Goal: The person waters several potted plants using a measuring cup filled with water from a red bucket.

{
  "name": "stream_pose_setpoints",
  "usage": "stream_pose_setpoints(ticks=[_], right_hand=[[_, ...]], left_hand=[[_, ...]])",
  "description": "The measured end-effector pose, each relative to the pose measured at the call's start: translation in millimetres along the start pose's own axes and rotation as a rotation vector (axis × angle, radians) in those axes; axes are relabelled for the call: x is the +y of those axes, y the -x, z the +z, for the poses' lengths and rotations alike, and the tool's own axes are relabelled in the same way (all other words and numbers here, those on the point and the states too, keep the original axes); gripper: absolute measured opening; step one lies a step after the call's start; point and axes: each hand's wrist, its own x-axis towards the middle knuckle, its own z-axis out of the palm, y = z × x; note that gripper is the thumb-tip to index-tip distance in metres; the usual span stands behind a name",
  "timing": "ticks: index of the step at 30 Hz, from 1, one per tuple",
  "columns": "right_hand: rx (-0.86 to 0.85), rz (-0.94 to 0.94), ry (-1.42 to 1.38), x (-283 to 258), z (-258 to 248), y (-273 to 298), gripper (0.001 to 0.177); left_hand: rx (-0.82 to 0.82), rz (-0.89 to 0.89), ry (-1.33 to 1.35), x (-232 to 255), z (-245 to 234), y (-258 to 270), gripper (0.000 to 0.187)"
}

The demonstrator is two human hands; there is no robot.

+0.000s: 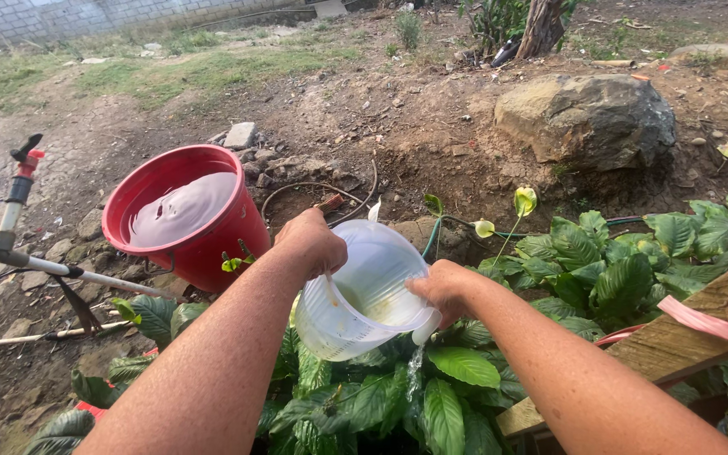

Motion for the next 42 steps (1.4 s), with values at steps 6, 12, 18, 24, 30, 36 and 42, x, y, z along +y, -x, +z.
stream_pose_setpoints(ticks=[6, 12, 18, 24, 30, 36, 42], right_hand=[[0.034, -0.017, -0.004, 9, -13, 3, 0.043], [0.07, 0.004, 0.054, 12, -25, 8, 0.047], [0.109, 0.068, 0.074, 13, -31, 13, 0.047], [0.113, 0.072, 0.005, 28, -40, 2, 0.048], [0.155, 0.176, -0.172, 33, -45, 0, 0.045], [0.194, 0.138, 0.05, 25, -46, 10, 0.046], [0.206, 0.14, 0.098, 13, -42, 5, 0.052]], left_hand=[[-0.011, 0.031, -0.02, 11, 9, -9, 0.053], [0.006, 0.088, -0.022, 27, 14, -11, 0.053], [-0.041, 0.107, -0.012, 42, 19, -16, 0.046], [-0.04, 0.119, 0.003, 51, 27, -18, 0.049], [-0.048, 0.163, -0.047, 61, 34, -20, 0.047], [-0.036, 0.161, -0.023, 64, 34, -22, 0.054], [-0.041, 0.121, -0.014, 64, 25, -22, 0.053]])
